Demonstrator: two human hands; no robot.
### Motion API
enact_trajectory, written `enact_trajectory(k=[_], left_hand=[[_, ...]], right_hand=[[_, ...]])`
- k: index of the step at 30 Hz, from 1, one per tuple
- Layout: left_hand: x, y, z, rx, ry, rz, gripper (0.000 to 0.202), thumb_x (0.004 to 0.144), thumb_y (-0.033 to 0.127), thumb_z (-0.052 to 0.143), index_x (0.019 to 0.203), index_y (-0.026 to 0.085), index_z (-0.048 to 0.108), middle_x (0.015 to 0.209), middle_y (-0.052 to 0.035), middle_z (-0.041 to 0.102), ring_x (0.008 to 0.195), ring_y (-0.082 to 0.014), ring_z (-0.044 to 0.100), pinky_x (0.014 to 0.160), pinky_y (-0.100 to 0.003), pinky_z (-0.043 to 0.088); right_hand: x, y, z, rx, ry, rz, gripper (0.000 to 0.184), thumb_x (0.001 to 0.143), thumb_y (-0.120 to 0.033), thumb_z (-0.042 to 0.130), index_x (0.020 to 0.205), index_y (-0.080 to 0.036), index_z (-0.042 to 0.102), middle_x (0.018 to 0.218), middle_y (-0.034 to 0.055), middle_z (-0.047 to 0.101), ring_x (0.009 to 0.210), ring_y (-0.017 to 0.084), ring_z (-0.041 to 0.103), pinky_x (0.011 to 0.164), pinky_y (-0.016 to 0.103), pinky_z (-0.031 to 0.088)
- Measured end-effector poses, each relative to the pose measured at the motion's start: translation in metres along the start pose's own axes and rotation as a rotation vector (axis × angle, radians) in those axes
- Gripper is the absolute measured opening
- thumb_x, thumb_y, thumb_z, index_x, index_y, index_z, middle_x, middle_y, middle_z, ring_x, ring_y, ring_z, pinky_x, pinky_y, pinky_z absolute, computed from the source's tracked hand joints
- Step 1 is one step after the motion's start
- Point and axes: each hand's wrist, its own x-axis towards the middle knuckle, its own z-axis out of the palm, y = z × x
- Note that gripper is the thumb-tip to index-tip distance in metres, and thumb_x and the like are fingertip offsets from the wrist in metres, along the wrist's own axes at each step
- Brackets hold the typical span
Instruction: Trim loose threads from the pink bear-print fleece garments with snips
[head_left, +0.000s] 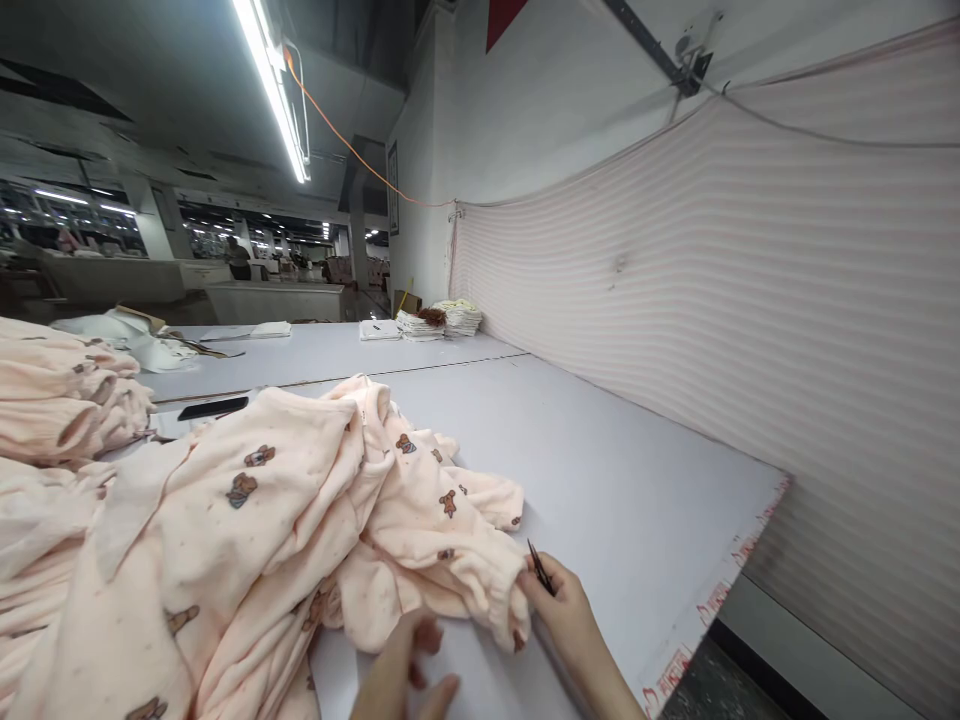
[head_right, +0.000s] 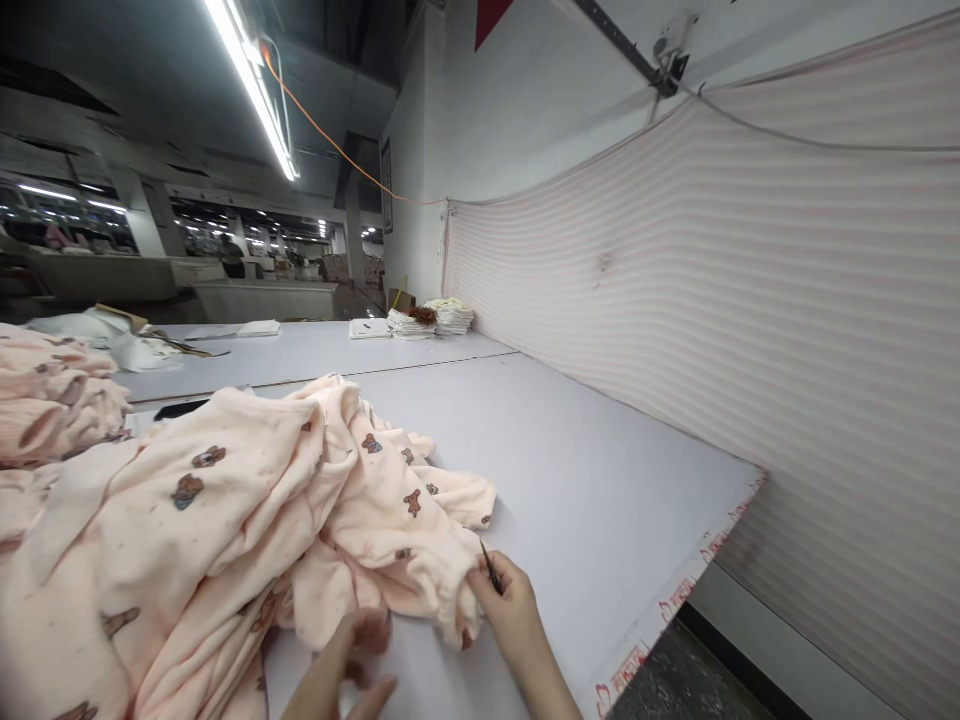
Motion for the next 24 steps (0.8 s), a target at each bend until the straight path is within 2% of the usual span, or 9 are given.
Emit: enact_trajectory(k=[2,4,6,8,9,15,18,21,24], left_hand=[[0.017,0.03,0.016,-0.088,0.075,0.087,0.053,0.074,0.033,0.059,0.12,0.02,0.036,0.106,-0.0101,0.06,0.088,-0.0218,0.06,0.067,-0.031,0.05],[0.03,0.05,0.023,-0.106,0.077,0.117,0.046,0.078,0.027,0.054,0.12,0.02,0.038,0.105,-0.01,0.06,0.092,-0.0222,0.059,0.074,-0.033,0.05],[0.036,0.058,0.022,-0.122,0.073,0.105,0.037,0.079,0.021,0.049,0.115,0.02,0.044,0.102,-0.0084,0.061,0.092,-0.0216,0.059,0.08,-0.035,0.049],[0.037,0.057,0.019,-0.156,0.078,0.084,0.034,0.078,0.019,0.048,0.113,0.021,0.048,0.101,-0.0072,0.063,0.09,-0.0211,0.06,0.081,-0.035,0.049],[0.036,0.055,0.017,-0.172,0.078,0.078,0.034,0.078,0.019,0.047,0.112,0.022,0.05,0.1,-0.0068,0.063,0.088,-0.0204,0.06,0.08,-0.034,0.05],[0.03,0.041,0.016,-0.177,0.049,0.118,0.031,0.081,0.02,0.045,0.112,0.021,0.05,0.101,-0.0074,0.062,0.093,-0.0194,0.059,0.082,-0.033,0.048],[0.029,0.039,0.018,-0.173,0.038,0.133,0.032,0.081,0.019,0.046,0.112,0.022,0.049,0.101,-0.0061,0.062,0.091,-0.0191,0.059,0.081,-0.033,0.048],[0.028,0.039,0.017,-0.19,0.033,0.141,0.031,0.081,0.019,0.047,0.112,0.022,0.049,0.101,-0.0051,0.062,0.091,-0.019,0.059,0.081,-0.032,0.047],[0.027,0.041,0.013,-0.2,0.083,0.163,0.036,0.082,0.021,0.049,0.119,0.023,0.05,0.108,-0.0072,0.061,0.099,-0.0206,0.056,0.088,-0.034,0.043]], right_hand=[[-0.016,-0.01,0.009,0.073,-0.041,0.014,0.028,0.087,-0.042,0.051,0.077,-0.017,0.057,0.066,-0.0016,0.059,0.064,0.015,0.057,0.062,0.023,0.046],[-0.03,-0.02,0.015,0.115,-0.022,0.014,0.024,0.087,-0.04,0.053,0.082,-0.018,0.059,0.072,0.0002,0.062,0.069,0.016,0.059,0.065,0.024,0.047],[-0.039,-0.026,0.017,0.082,0.077,-0.022,0.018,0.086,-0.036,0.055,0.087,-0.019,0.061,0.08,0.0021,0.064,0.076,0.018,0.061,0.07,0.024,0.047],[-0.042,-0.03,0.015,0.002,0.136,-0.074,0.013,0.082,-0.033,0.058,0.087,-0.021,0.062,0.082,0.0022,0.064,0.077,0.018,0.061,0.07,0.024,0.046],[-0.043,-0.031,0.012,-0.018,0.117,-0.092,0.013,0.08,-0.033,0.06,0.087,-0.022,0.063,0.083,0.0022,0.063,0.077,0.018,0.061,0.07,0.024,0.047],[-0.033,-0.042,-0.009,-0.067,-0.104,-0.05,0.024,0.087,-0.033,0.055,0.105,-0.025,0.068,0.095,0.0042,0.065,0.089,0.019,0.063,0.077,0.024,0.048],[-0.028,-0.049,-0.012,-0.134,-0.165,-0.042,0.022,0.087,-0.033,0.055,0.099,-0.025,0.071,0.09,0.0034,0.067,0.086,0.018,0.064,0.076,0.024,0.047],[-0.031,-0.047,-0.008,-0.171,-0.114,-0.026,0.026,0.09,-0.037,0.049,0.091,-0.026,0.072,0.086,0.003,0.067,0.082,0.018,0.064,0.074,0.024,0.048],[-0.041,-0.031,0.002,-0.197,-0.006,-0.018,0.024,0.08,-0.038,0.06,0.1,-0.027,0.066,0.095,0.0027,0.067,0.086,0.02,0.065,0.075,0.025,0.049]])
